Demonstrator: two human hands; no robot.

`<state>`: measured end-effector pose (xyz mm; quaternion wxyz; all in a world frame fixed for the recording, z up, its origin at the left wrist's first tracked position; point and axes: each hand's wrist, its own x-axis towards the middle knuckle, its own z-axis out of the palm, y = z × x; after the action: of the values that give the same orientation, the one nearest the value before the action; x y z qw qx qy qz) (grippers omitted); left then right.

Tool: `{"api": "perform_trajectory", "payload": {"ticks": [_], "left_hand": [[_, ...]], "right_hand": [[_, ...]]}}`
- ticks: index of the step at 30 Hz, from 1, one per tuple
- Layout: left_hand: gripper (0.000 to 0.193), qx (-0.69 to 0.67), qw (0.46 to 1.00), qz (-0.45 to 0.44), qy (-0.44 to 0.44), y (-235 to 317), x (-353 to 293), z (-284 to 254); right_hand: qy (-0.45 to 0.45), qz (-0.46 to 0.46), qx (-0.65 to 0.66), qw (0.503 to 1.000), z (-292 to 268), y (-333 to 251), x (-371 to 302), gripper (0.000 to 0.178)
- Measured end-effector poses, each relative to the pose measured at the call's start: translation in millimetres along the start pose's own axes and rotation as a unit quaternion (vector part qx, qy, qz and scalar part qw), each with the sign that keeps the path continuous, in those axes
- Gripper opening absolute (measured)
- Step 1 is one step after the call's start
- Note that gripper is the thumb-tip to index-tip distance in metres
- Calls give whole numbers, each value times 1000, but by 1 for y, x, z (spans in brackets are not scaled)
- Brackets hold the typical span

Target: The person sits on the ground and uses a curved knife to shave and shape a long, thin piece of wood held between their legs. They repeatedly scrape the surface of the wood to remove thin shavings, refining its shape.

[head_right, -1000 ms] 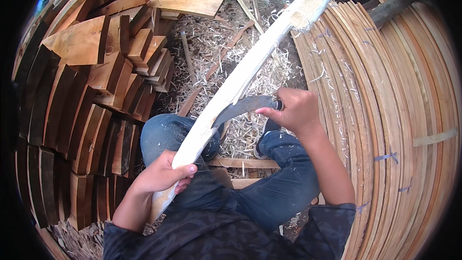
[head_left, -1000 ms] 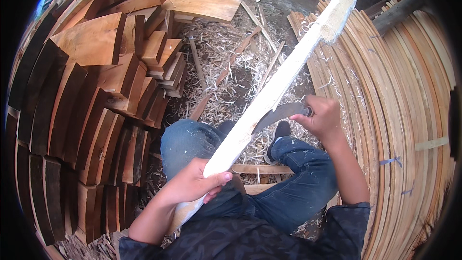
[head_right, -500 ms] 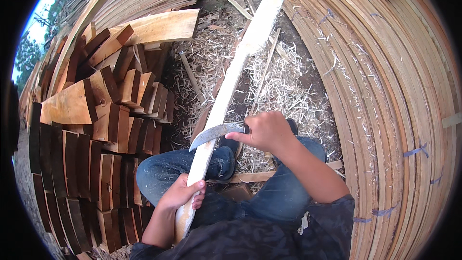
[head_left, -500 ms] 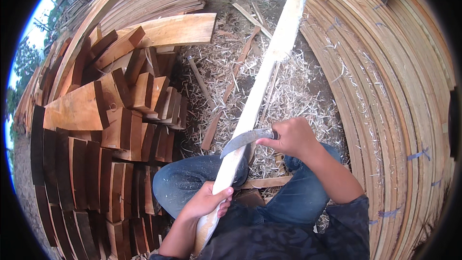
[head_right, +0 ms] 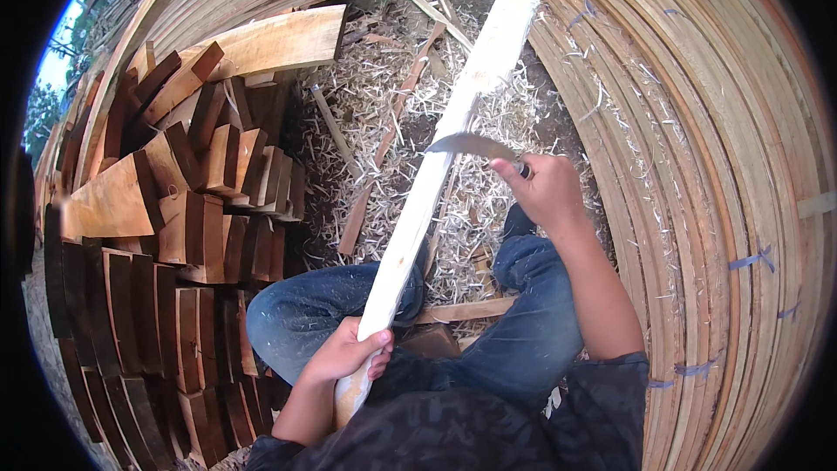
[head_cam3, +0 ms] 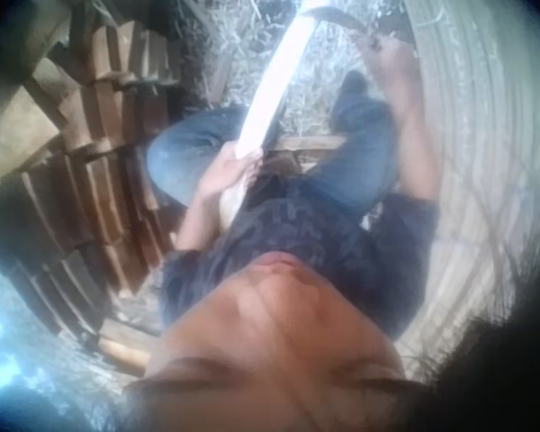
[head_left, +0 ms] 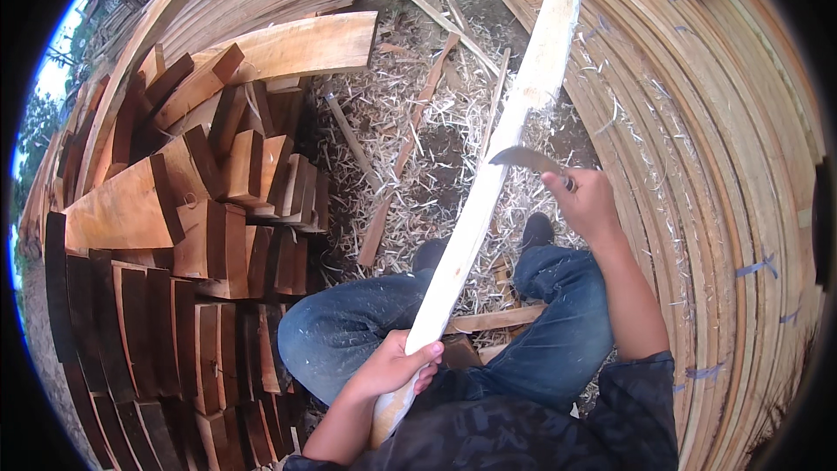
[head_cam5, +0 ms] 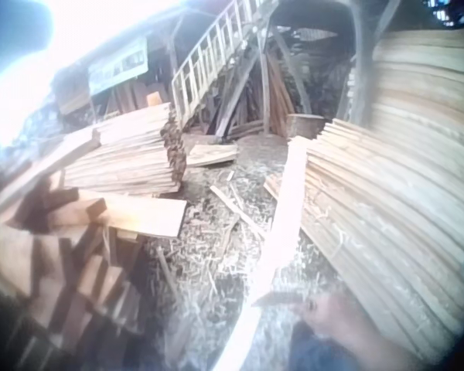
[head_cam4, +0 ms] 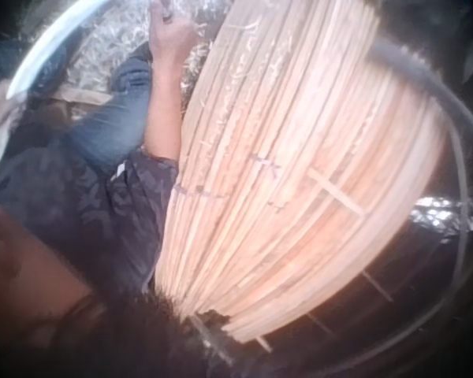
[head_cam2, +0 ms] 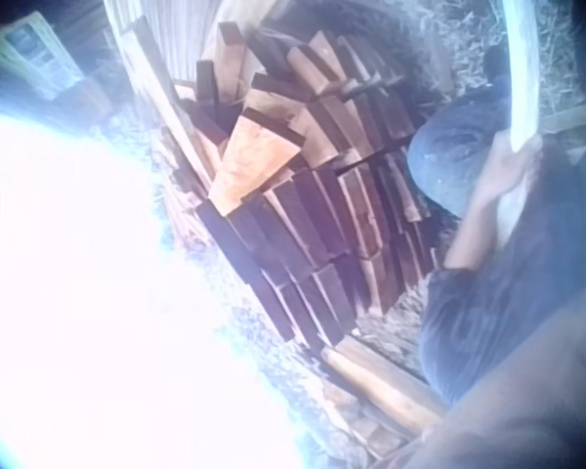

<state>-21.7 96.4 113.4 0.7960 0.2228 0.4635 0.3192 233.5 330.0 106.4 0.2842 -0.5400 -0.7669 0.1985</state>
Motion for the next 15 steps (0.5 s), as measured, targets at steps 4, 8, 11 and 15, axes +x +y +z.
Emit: {"api": "perform_trajectory", "payload": {"ticks": [4,8,11,15], "left_hand": [[28,-32,999,6,-14,3,2,-3],[31,-103,993,-21,-60,5,-2,-7],[34,-117,991,-35,-62,6,-2,-6],[37,-143,986,-53,-65,6,-3,-1]], "right_hand": [[-117,-203,-51,971,19,-38,-37,68],[-119,-261,-40,957,26,-48,-40,68],[-68,-269,-51,959,27,-48,-36,67],[-47,-171,-48,983,24,-28,-22,68]]}}
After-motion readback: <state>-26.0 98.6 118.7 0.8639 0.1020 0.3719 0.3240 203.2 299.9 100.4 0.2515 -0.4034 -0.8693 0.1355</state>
